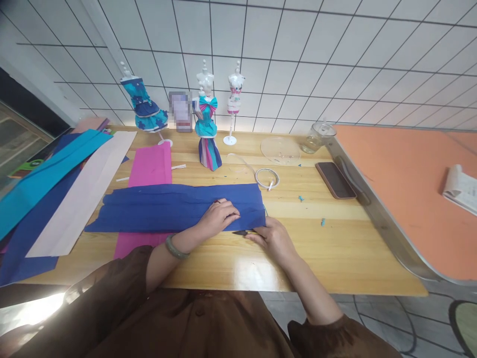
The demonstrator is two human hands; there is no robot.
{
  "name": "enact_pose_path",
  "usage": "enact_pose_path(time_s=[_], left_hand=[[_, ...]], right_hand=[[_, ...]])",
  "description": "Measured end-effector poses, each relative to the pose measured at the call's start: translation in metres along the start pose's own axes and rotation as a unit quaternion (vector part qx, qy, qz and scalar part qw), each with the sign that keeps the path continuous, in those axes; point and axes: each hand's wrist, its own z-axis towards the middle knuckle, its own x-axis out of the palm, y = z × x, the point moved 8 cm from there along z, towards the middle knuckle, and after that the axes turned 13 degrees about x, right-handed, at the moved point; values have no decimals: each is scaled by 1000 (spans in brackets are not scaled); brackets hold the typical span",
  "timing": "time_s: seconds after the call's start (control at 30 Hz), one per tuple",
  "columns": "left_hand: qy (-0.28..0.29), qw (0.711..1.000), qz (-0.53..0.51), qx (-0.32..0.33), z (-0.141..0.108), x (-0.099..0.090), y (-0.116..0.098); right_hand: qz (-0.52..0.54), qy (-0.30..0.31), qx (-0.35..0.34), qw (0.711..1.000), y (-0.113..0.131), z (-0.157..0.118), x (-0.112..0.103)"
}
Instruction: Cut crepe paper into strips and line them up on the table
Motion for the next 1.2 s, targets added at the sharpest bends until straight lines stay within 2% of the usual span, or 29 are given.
enact_pose_path(time_s=[0.23, 0.63, 0.93, 1.2], left_hand=[[0, 1000, -1, -3, 0, 2, 1], [2, 1000, 0, -3, 1, 0, -1], [-3, 1000, -4, -4, 0, 0, 0], [0, 1000, 5, 0, 0, 0, -1]], right_hand=[[-10, -17, 12, 1000, -3, -6, -3], [-33, -6, -9, 999, 10, 3, 6], [-33, -35, 0, 999, 3, -3, 8], [-31, -31, 1, 999, 5, -5, 11]])
